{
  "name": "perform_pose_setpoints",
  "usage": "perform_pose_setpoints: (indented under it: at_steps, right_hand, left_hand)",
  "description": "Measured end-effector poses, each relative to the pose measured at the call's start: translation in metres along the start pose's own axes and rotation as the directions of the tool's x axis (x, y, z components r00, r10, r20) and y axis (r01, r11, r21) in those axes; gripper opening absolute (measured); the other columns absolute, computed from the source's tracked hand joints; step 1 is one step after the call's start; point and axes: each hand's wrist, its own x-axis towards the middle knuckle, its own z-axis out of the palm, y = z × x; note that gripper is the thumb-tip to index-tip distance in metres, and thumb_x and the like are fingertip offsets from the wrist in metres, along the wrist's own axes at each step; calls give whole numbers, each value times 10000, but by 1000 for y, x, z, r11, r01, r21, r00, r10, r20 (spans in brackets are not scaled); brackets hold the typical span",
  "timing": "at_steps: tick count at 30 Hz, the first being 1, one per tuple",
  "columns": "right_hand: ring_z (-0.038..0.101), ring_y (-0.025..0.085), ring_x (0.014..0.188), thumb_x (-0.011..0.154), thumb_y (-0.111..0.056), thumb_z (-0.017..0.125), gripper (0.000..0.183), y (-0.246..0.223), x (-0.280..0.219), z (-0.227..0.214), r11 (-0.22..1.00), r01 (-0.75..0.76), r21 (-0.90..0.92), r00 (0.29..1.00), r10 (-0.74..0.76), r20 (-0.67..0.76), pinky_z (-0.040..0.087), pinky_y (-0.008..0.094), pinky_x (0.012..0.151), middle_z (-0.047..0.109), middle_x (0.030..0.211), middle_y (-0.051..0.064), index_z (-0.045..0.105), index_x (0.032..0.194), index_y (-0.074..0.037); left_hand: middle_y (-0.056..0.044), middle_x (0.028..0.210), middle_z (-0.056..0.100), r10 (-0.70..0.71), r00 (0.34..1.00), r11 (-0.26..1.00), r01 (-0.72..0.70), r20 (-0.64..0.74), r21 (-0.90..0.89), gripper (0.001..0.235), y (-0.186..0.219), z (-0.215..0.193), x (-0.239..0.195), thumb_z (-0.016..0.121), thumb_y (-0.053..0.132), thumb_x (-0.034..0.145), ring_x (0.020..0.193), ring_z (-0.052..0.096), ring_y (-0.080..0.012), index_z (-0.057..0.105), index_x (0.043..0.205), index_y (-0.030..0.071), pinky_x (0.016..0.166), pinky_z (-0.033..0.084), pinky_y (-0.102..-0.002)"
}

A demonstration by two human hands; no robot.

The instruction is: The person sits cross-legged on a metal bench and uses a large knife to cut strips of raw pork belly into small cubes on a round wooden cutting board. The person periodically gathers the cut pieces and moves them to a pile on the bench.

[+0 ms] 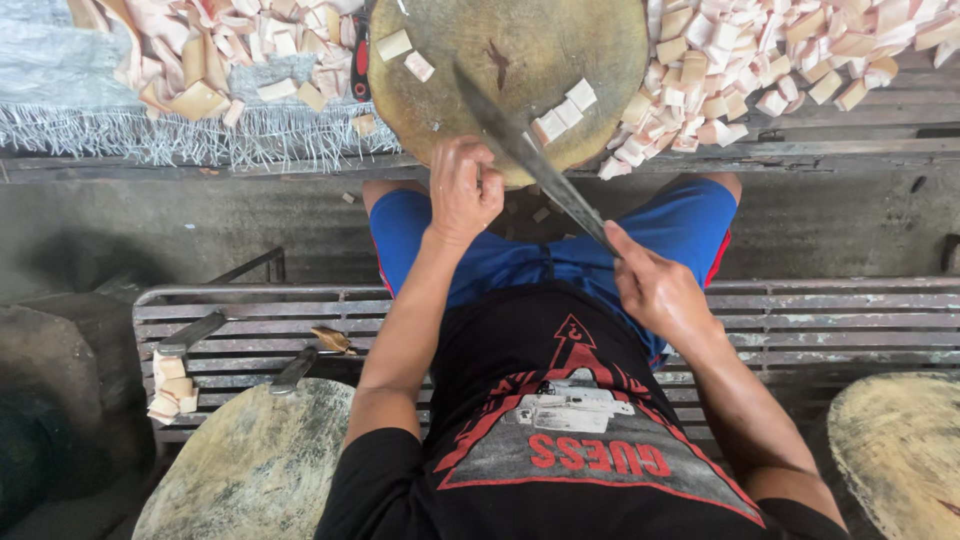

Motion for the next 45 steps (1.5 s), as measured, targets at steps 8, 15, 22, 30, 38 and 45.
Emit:
perform_pose_setpoints:
  at_steps: [8,15,22,30,38,45]
  right_hand:
    - [723,409,870,1027,-14,565,486,93,75,-6,967,-126,-222,967,71,-243,584,460,809,700,964,294,469,1504,-7]
    - [601,171,621,966,3,518,667,133,176,14,630,-231,741,946,324,19,496,305,551,663,863,122,387,1619,37]
    - [710,402,994,951,-11,583,624,149,211,41,943,67,-327,949,-161,-272,588,470,862,690,1141,246,363,1535,-7]
    - [466,556,1233,960,-132,679,644,94,212,37,849,-168,-500,979,85,-185,392,652,987,493,1381,338,486,1541,66]
    - [402,535,1442,1013,-187,752,720,-5,357,88,980,178,-91,984,-178,3,392,545,1211,379,1585,366,385,1587,45]
    - [362,506,1465,962,-264,808,917,-76,592,224,882,418,-219,898,-365,247,338,549,1240,368,1616,321,236,1603,59]
  left_hand:
    - [-109,1136,604,19,1000,998,-18,-16,68,258,24,41,2,610,48,841,1044,564,-362,553,1083,117,950,448,-505]
    - [-126,1286,556,-281,953,947,255,116,194,412,41,71,35,700,191,841,1155,514,-377,606,1240,150,976,427,-536]
    - [-97,1318,564,-334,942,915,327,-9,236,526,3,42,55,724,232,853,1239,489,-394,572,1352,175,1057,420,-534]
    - [-132,1363,554,-469,868,822,497,-164,279,563,-88,-43,60,768,236,835,1267,458,-430,576,1358,157,1049,396,-576]
    - [-150,1480,508,-571,773,691,634,-276,347,631,-237,-158,79,769,234,865,1327,424,-452,528,1439,134,1095,362,-619]
    - [-206,1619,324,-624,748,568,631,-224,528,949,-380,-255,112,817,264,816,1460,273,-512,289,1587,101,1178,258,-648]
